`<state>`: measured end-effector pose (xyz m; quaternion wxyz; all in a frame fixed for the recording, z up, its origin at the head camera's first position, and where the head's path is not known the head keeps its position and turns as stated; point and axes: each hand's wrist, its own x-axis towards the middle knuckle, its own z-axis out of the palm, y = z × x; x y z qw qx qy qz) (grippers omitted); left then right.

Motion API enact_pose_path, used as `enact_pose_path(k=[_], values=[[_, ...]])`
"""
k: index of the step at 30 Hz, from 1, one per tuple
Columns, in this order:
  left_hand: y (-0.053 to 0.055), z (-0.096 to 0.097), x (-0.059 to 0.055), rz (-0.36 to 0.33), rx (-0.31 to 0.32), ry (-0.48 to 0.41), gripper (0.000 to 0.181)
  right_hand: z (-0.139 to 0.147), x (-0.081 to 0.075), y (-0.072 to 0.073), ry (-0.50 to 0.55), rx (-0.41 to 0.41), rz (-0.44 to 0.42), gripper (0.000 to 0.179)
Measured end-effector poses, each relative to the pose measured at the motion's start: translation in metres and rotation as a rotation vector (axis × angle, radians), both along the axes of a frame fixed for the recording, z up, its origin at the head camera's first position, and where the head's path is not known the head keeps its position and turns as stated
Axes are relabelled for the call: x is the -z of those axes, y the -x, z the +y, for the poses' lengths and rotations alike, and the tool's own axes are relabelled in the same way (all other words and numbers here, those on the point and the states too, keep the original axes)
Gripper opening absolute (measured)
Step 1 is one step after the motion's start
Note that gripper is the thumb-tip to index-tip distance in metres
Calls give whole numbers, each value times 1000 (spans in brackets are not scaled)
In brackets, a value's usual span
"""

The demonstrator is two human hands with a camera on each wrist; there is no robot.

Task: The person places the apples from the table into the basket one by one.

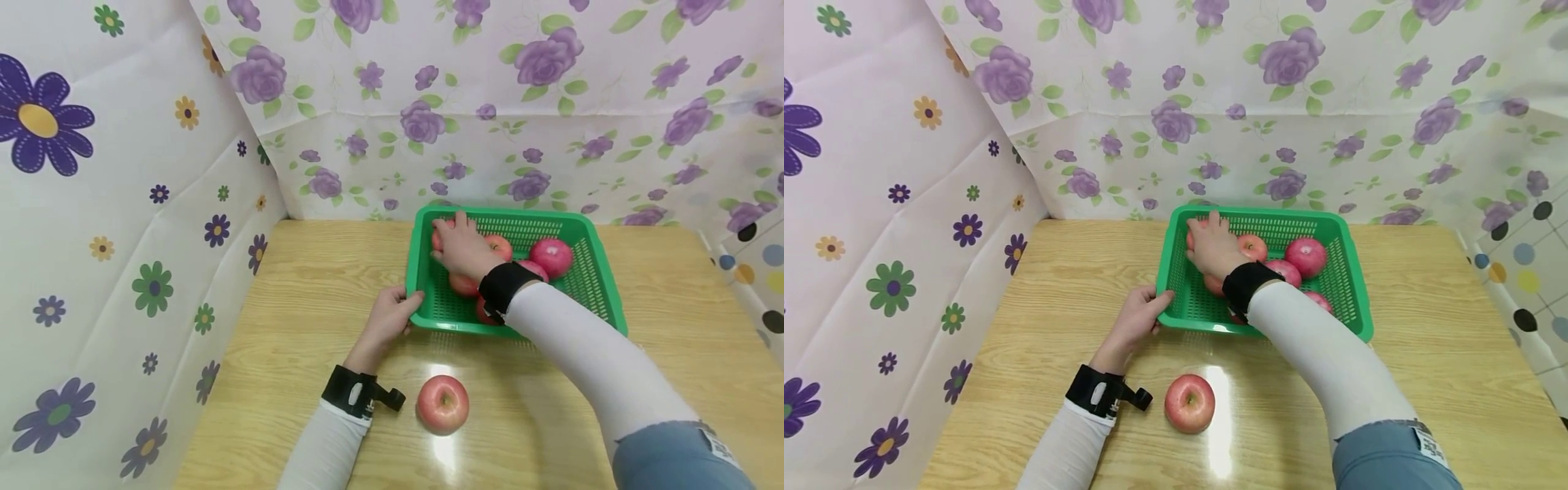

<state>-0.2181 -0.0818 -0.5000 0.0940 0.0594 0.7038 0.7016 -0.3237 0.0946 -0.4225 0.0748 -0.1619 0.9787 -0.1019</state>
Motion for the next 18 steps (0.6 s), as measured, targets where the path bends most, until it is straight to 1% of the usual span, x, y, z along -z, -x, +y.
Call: enact_pose_path(k=[7, 13, 18], values=[[0, 0, 1, -4, 0, -1, 38, -1, 8, 3, -13, -20, 9, 68], [0, 0, 0, 4, -10, 21, 38, -3, 13, 6, -33, -48, 17, 69], [0, 0, -1, -3, -14, 22, 39, -3, 15, 9, -34, -52, 0, 72]])
